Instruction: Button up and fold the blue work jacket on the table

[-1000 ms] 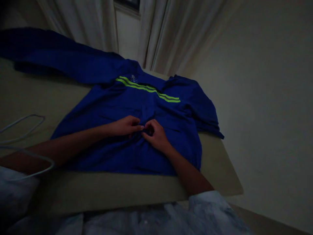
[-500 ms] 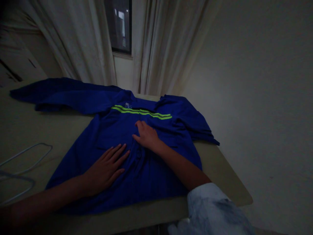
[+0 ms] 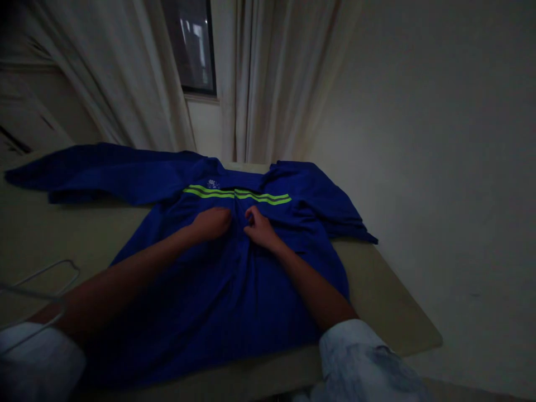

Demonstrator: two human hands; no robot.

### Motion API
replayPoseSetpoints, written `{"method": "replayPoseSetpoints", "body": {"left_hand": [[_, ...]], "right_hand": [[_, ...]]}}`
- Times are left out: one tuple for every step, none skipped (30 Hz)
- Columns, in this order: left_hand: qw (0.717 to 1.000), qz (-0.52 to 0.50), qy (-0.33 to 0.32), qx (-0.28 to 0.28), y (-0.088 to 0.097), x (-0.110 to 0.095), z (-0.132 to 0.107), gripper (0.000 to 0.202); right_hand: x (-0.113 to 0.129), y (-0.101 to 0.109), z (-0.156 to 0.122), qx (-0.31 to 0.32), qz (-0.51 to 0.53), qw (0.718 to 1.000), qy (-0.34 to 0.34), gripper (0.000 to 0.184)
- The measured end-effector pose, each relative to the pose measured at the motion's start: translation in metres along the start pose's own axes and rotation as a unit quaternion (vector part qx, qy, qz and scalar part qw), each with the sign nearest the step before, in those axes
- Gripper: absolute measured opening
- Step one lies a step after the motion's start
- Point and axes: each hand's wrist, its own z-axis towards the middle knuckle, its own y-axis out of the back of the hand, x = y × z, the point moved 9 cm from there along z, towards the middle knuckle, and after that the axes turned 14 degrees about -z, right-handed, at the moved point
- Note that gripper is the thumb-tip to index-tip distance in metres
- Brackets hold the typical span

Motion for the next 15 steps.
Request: {"method": "replayPoseSetpoints", "body": {"left_hand": [[0.999,-0.012,-0.031,-0.031,-0.001,-0.002,0.008,0.034],[0.996,-0.028,-0.064,-0.061,-0.002,-0.003,0.011,0.033],[0.991,-0.048,-0.094,-0.085,-0.004,-0.003,0.01,0.032],[0.985,-0.071,-0.12,-0.1,-0.006,-0.002,0.007,0.032],[0.979,-0.094,-0.146,-0.105,-0.009,-0.002,0.003,0.032],[0.973,-0.116,-0.172,-0.101,-0.012,-0.002,-0.001,0.035],[0.967,-0.133,-0.196,-0.09,-0.015,-0.002,-0.004,0.038],[0.963,-0.147,-0.215,-0.076,-0.017,-0.003,-0.006,0.04],[0.96,-0.157,-0.225,-0.061,-0.019,-0.002,-0.006,0.04],[0.959,-0.165,-0.226,-0.049,-0.021,-0.001,-0.005,0.039],[0.96,-0.169,-0.218,-0.044,-0.022,0.002,-0.002,0.037],[0.964,-0.168,-0.203,-0.045,-0.022,0.005,0.0,0.038],[0.969,-0.159,-0.184,-0.05,-0.023,0.009,0.002,0.041],[0.974,-0.145,-0.164,-0.057,-0.023,0.013,0.004,0.045],[0.98,-0.127,-0.144,-0.061,-0.024,0.016,0.005,0.049]], "right_hand": [[-0.003,0.004,0.002,-0.003,0.002,1.0,-0.005,0.031],[-0.004,0.007,0.003,0.001,-0.003,1.0,-0.008,0.025],[-0.005,0.008,0.003,0.01,-0.013,1.0,-0.012,0.018],[-0.006,0.008,0.002,0.02,-0.029,0.999,-0.018,0.013],[-0.005,0.007,0.001,0.028,-0.05,0.998,-0.024,0.009],[-0.002,0.007,-0.002,0.033,-0.076,0.996,-0.024,0.005],[0.002,0.006,-0.005,0.036,-0.105,0.994,-0.016,0.008],[0.008,0.005,-0.007,0.037,-0.134,0.99,-0.002,0.016],[0.014,0.004,-0.01,0.04,-0.162,0.986,0.014,0.024],[0.018,0.003,-0.011,0.049,-0.183,0.981,0.027,0.028],[0.019,0.001,-0.012,0.062,-0.193,0.979,0.03,0.026],[0.017,0.001,-0.012,0.076,-0.194,0.978,0.021,0.018],[0.014,0.002,-0.011,0.089,-0.189,0.978,0.005,0.01],[0.009,0.004,-0.009,0.099,-0.182,0.978,-0.012,0.003],[0.004,0.005,-0.008,0.105,-0.174,0.979,-0.025,0.004]]}}
